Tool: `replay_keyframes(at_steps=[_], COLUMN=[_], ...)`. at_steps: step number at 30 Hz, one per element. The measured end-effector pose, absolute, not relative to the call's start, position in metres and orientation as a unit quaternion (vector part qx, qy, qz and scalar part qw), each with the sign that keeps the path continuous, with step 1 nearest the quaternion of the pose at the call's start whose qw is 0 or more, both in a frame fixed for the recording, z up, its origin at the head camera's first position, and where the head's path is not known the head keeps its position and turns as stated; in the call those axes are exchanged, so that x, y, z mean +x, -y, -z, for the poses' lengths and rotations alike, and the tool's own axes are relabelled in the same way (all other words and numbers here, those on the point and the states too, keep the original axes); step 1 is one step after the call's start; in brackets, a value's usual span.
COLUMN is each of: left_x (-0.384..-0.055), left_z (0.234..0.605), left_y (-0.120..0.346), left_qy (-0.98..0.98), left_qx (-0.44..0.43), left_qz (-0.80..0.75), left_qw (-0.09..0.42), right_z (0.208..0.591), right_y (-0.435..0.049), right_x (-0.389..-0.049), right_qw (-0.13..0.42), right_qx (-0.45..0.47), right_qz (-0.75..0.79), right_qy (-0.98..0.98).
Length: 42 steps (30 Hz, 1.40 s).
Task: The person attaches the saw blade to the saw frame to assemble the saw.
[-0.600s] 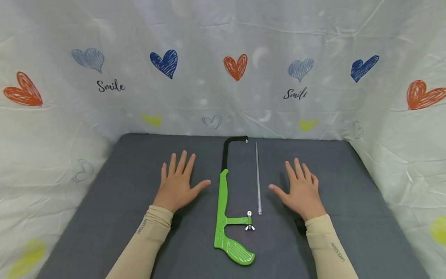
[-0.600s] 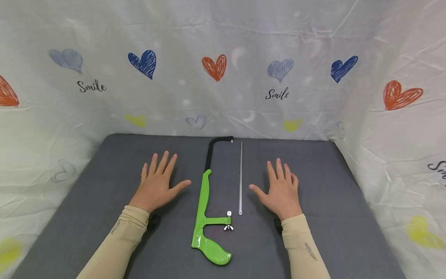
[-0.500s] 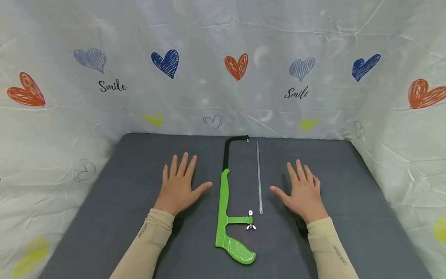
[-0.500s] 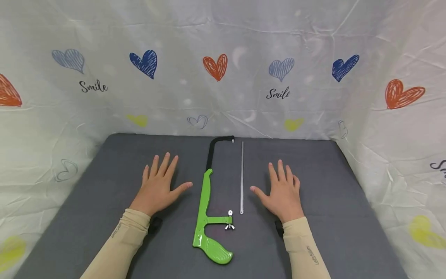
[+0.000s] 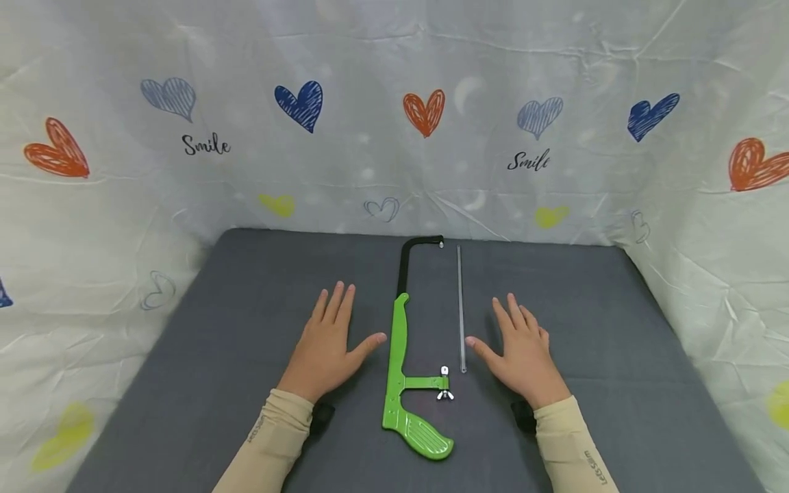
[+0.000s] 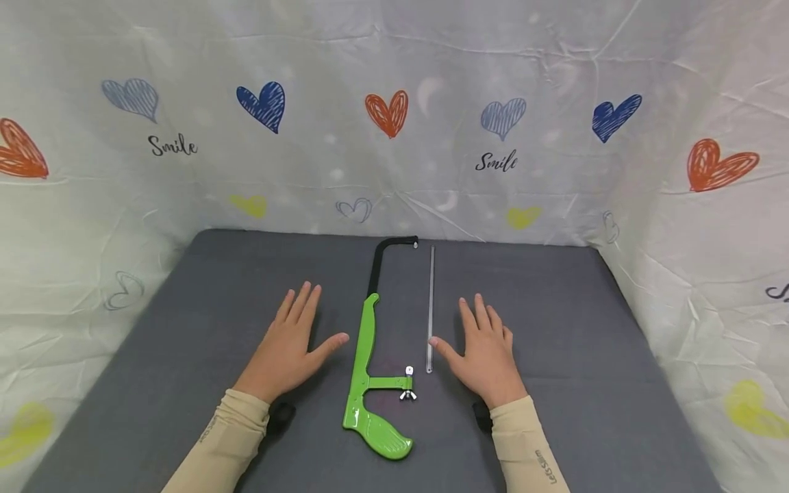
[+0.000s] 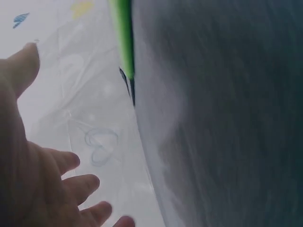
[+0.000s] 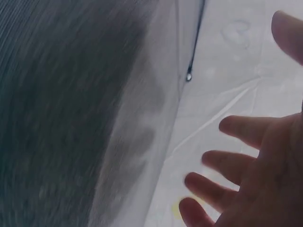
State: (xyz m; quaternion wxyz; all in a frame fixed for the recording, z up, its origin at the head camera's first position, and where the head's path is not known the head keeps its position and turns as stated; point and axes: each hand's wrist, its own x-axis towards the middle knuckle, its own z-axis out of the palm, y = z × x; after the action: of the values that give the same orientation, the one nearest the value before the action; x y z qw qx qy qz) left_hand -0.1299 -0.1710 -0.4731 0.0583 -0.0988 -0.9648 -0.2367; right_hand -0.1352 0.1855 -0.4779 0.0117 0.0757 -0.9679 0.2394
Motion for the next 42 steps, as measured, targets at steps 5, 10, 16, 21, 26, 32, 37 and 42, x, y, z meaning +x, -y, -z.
replay_keyframes(at_steps=[5, 10, 16, 21, 26, 32, 37, 42], left_x=[-0.126, -0.118, -0.113, -0.114, -0.111, -0.112, -0.116, -0.115], left_z=[0.475, 0.476, 0.478, 0.480, 0.481, 0.479, 0.478, 0.481], left_y=[0.155, 0.140, 0.129, 0.124, 0.123, 0.120, 0.120, 0.122], left_qy=[0.941, 0.919, 0.902, 0.903, 0.906, 0.904, 0.897, 0.888], left_qx=[-0.085, -0.050, -0.013, -0.027, -0.034, -0.050, -0.050, -0.038], left_qz=[0.327, 0.390, 0.427, 0.422, 0.412, 0.412, 0.426, 0.442], left_qw=[0.007, -0.028, -0.066, -0.077, -0.087, -0.101, -0.107, -0.123], right_z=[0.476, 0.481, 0.486, 0.483, 0.485, 0.488, 0.486, 0.488], right_y=[-0.173, -0.159, -0.144, -0.134, -0.125, -0.124, -0.126, -0.125], right_x=[-0.135, -0.131, -0.129, -0.131, -0.132, -0.133, -0.139, -0.139], right_qw=[0.002, -0.008, -0.018, -0.015, -0.009, 0.032, 0.039, 0.024], right_qx=[0.078, 0.073, 0.055, 0.027, 0.012, -0.003, -0.015, -0.028], right_qz=[-0.269, -0.273, -0.275, -0.282, -0.282, -0.263, -0.250, -0.248], right_qy=[0.960, 0.959, 0.960, 0.959, 0.959, 0.964, 0.967, 0.968])
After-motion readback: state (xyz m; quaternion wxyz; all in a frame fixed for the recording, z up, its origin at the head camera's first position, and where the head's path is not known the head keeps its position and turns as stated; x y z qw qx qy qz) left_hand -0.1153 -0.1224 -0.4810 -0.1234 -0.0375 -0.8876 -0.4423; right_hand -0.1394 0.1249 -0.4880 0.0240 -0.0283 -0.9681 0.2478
